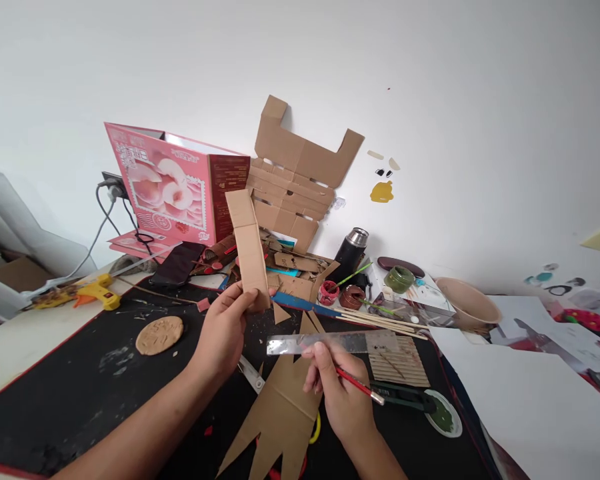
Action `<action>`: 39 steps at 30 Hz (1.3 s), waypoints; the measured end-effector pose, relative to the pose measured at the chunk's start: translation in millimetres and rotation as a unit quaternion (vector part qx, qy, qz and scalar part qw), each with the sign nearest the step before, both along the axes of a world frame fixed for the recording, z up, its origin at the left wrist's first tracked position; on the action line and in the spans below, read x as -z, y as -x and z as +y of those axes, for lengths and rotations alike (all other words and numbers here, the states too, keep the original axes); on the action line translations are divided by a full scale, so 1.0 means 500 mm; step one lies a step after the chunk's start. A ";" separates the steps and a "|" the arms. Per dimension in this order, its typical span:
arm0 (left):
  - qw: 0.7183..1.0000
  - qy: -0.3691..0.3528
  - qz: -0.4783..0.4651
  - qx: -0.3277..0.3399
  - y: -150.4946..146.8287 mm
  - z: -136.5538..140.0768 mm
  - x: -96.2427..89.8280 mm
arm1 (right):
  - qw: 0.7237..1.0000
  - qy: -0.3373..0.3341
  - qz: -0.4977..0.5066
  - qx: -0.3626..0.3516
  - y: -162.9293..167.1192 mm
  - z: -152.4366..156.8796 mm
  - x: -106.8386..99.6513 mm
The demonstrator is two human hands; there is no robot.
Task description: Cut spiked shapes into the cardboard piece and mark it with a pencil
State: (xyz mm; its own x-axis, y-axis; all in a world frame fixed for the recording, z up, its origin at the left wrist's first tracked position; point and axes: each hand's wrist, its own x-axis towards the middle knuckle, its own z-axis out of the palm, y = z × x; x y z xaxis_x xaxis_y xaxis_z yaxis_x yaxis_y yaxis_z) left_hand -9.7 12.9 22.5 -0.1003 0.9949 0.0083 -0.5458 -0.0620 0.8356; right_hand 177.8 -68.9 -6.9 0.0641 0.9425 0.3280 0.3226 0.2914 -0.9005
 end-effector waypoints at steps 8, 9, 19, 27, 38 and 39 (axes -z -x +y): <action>0.999 0.030 0.003 0.030 -0.006 0.002 0.023 | 0.997 -0.038 -0.067 -0.009 0.000 0.002 0.013; 0.999 0.032 0.004 0.032 -0.005 0.001 0.025 | 0.997 -0.033 -0.063 -0.005 -0.001 0.003 0.016; 0.998 0.034 -0.016 0.059 -0.005 0.004 0.023 | 0.996 0.020 0.082 0.039 -0.003 0.012 0.020; 0.985 0.079 -0.066 0.138 -0.025 -0.016 0.027 | 0.974 0.043 0.204 0.084 -0.006 0.023 0.005; 0.966 0.086 -0.062 0.236 -0.031 -0.031 0.030 | 0.972 0.061 0.207 0.088 -0.003 0.021 -0.002; 0.962 0.089 -0.068 0.248 -0.032 -0.034 0.029 | 0.972 0.062 0.209 0.087 -0.002 0.021 -0.003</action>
